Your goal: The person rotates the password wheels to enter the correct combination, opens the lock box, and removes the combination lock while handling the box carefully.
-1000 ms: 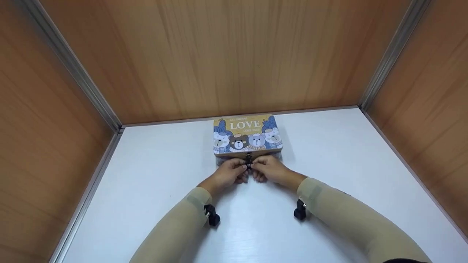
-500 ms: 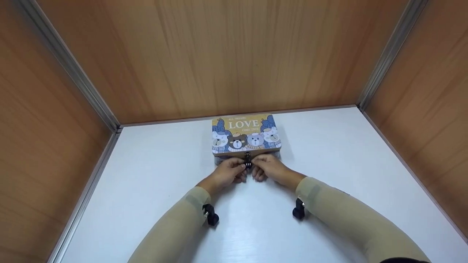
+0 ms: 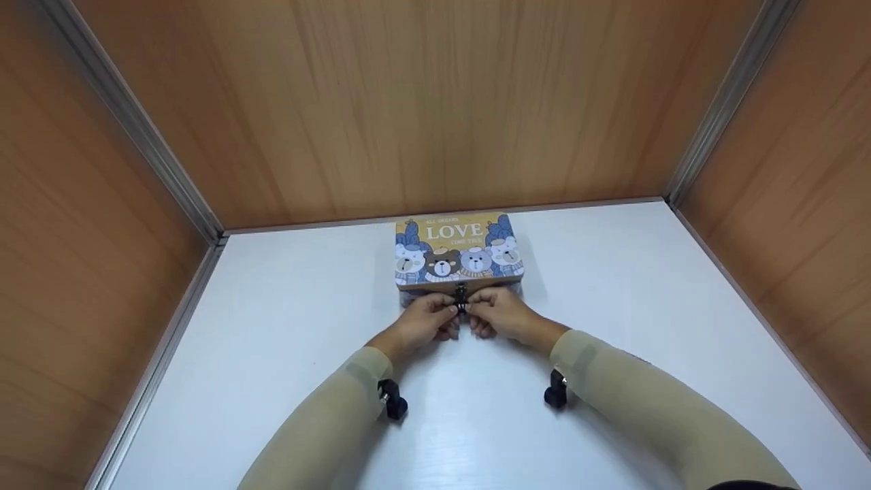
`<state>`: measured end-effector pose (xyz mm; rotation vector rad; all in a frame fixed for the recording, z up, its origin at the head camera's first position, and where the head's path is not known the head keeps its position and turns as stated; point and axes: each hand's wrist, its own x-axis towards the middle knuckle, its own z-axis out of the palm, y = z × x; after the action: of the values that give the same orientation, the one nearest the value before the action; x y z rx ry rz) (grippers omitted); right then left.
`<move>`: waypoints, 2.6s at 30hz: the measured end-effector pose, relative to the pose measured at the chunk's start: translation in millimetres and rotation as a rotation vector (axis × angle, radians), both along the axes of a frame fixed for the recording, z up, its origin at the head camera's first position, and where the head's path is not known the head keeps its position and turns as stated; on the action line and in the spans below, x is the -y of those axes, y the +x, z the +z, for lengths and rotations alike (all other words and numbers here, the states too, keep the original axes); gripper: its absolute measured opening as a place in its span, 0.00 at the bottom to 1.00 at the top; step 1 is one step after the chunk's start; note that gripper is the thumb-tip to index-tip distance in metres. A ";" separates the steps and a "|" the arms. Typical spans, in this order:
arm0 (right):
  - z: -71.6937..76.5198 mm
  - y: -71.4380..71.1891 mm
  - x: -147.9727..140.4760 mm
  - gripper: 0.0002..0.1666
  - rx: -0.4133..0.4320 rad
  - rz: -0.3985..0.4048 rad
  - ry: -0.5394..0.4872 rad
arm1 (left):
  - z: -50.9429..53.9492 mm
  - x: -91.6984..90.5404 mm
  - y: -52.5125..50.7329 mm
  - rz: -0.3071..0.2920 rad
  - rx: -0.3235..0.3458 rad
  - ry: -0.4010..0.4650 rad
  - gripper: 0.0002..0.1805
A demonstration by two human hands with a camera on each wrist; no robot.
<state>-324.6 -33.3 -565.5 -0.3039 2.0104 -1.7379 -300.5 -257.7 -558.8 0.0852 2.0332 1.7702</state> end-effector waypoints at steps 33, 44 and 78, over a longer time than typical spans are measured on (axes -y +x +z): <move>1.6 1.3 1.6 0.11 -0.021 -0.009 0.001 | -1.7 -2.6 -0.3 0.012 -0.023 0.001 0.09; -1.5 -0.5 4.3 0.09 -0.027 -0.038 0.063 | -4.1 -1.8 -0.8 0.012 -0.021 -0.016 0.09; -2.1 -1.1 -0.2 0.08 -0.017 -0.038 0.026 | 1.0 1.5 -0.5 -0.016 -0.009 -0.030 0.12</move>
<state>-325.7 -33.2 -567.6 -0.2745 2.0614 -1.7355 -301.0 -259.2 -557.8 0.1008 2.0592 1.7324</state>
